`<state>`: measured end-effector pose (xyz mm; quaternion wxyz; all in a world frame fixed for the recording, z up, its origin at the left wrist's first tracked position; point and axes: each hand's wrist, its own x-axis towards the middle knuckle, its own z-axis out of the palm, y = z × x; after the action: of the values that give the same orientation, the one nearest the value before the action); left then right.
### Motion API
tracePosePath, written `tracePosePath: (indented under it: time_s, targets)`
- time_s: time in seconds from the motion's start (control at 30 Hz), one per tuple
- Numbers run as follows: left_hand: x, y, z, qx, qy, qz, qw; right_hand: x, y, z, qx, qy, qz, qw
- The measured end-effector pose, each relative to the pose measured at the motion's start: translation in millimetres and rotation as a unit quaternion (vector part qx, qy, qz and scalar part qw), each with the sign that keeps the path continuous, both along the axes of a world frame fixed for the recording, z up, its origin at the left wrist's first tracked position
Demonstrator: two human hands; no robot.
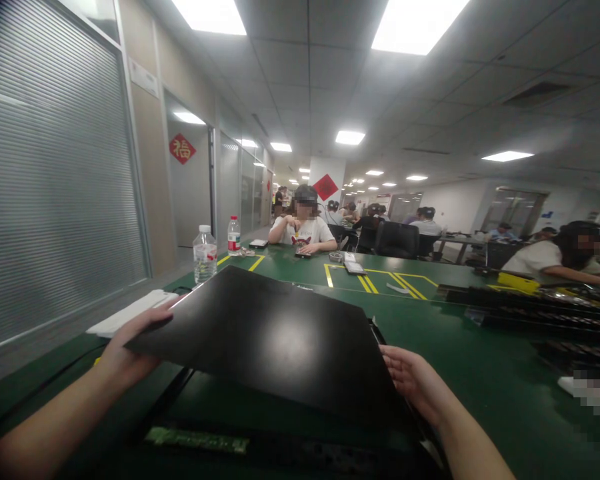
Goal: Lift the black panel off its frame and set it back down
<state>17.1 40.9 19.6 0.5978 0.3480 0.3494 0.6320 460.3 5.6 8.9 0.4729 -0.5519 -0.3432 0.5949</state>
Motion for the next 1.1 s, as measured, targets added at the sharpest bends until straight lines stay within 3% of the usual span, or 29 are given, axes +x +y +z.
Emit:
tracePosePath:
  time_s: [0.23,0.53,1.1]
  targets:
    - [5,-2,1.6,-0.012,0.044,0.02,0.999,5,6,-8.5,0.004,-0.123,-0.103,0.987]
    - [6,0,-1.4,-0.029,0.115,0.0,0.993,5,6,-5.3,0.031,-0.222,-0.136,0.965]
    - [12,4,-13.2,-0.032,0.115,0.001,0.993,21,15,-21.7,0.033,-0.318,-0.144,0.937]
